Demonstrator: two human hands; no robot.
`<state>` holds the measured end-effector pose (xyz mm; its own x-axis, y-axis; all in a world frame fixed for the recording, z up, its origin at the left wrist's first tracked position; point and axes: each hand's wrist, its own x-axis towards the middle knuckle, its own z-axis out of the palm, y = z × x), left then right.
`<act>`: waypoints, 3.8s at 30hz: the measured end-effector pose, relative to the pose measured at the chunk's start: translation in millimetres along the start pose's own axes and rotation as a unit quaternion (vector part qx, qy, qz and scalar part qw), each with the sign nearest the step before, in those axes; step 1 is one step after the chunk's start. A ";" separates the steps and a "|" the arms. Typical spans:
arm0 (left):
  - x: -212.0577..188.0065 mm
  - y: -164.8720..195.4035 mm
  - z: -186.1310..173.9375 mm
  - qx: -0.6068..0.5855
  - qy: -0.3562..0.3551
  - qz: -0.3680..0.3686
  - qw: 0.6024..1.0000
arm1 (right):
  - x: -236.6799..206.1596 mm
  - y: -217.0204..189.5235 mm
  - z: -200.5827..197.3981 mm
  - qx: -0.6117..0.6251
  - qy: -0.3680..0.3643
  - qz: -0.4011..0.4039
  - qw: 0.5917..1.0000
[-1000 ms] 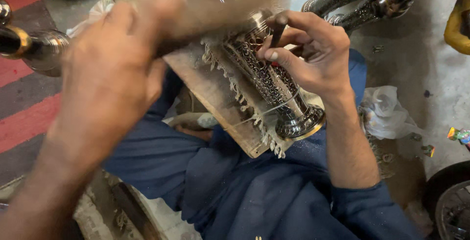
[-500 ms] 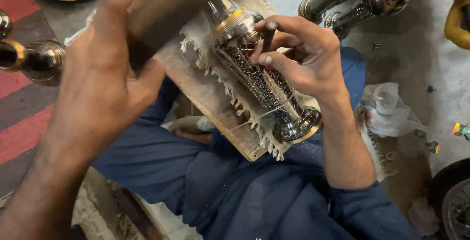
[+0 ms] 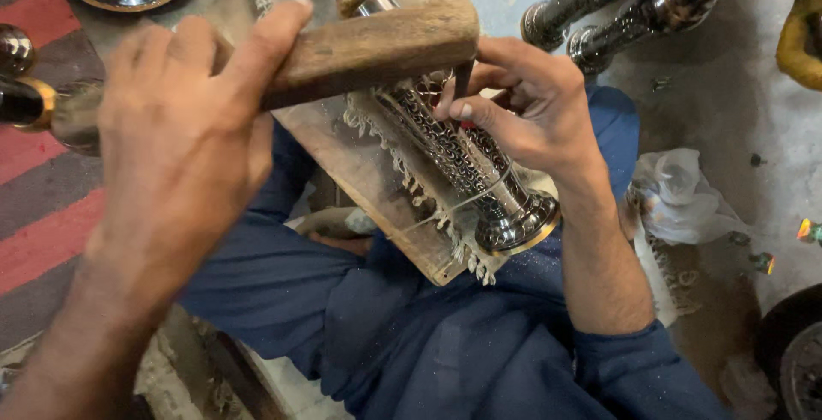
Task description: The person sits on the floor with an ornate metal vase resting on a cloth-covered board on their lap. They hold a chisel against the vase's surface with one hand and strike it with a wooden mallet held in the other hand, working along the vase's decorated bands to shape the pattern.
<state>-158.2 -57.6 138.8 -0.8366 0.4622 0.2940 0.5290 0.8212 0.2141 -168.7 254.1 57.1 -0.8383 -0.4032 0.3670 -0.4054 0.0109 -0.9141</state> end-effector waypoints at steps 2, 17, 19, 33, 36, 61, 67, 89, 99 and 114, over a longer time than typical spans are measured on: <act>0.5 -0.4 -2.0 -0.122 0.039 0.008 0.992 | -0.5 -1.4 -0.5 -0.001 0.000 0.029 1.000; -2.6 3.9 -5.2 -0.229 -0.045 -0.137 0.963 | -19.1 -10.3 12.4 -0.009 0.061 0.050 0.997; -2.8 10.5 -8.8 -0.251 -0.026 -0.122 0.960 | -23.0 -13.1 16.9 -0.023 0.076 0.050 0.996; -17.7 6.6 -8.2 0.045 0.005 0.018 0.999 | -29.0 -3.4 19.8 0.020 0.128 0.051 0.990; -37.9 18.1 6.0 -0.263 0.054 -0.033 0.963 | -22.1 4.4 1.5 0.095 0.107 0.033 0.989; -26.3 18.1 8.7 -0.329 0.034 -0.191 0.924 | 14.7 -8.3 -10.2 -0.024 -0.103 -0.020 0.994; -13.1 22.7 -6.1 -0.226 -0.004 -0.124 0.966 | 16.3 -6.2 -11.4 -0.049 -0.106 -0.046 0.992; -15.7 11.9 -2.1 -0.057 -0.003 -0.065 0.996 | 14.2 -6.2 -5.9 -0.009 -0.093 0.014 0.995; -16.8 3.3 0.7 -0.063 0.014 -0.036 0.997 | 15.2 2.6 -6.4 0.000 -0.095 -0.021 0.995; -12.9 6.7 -5.1 -0.026 0.004 -0.027 0.999 | 12.5 7.7 -6.8 0.004 -0.110 0.007 0.994</act>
<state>-143.1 -59.8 141.2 -0.8629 0.4154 0.2879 0.4903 0.8264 0.2770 -184.8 255.3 55.9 -0.7441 -0.5927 0.3082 -0.3899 0.0107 -0.9208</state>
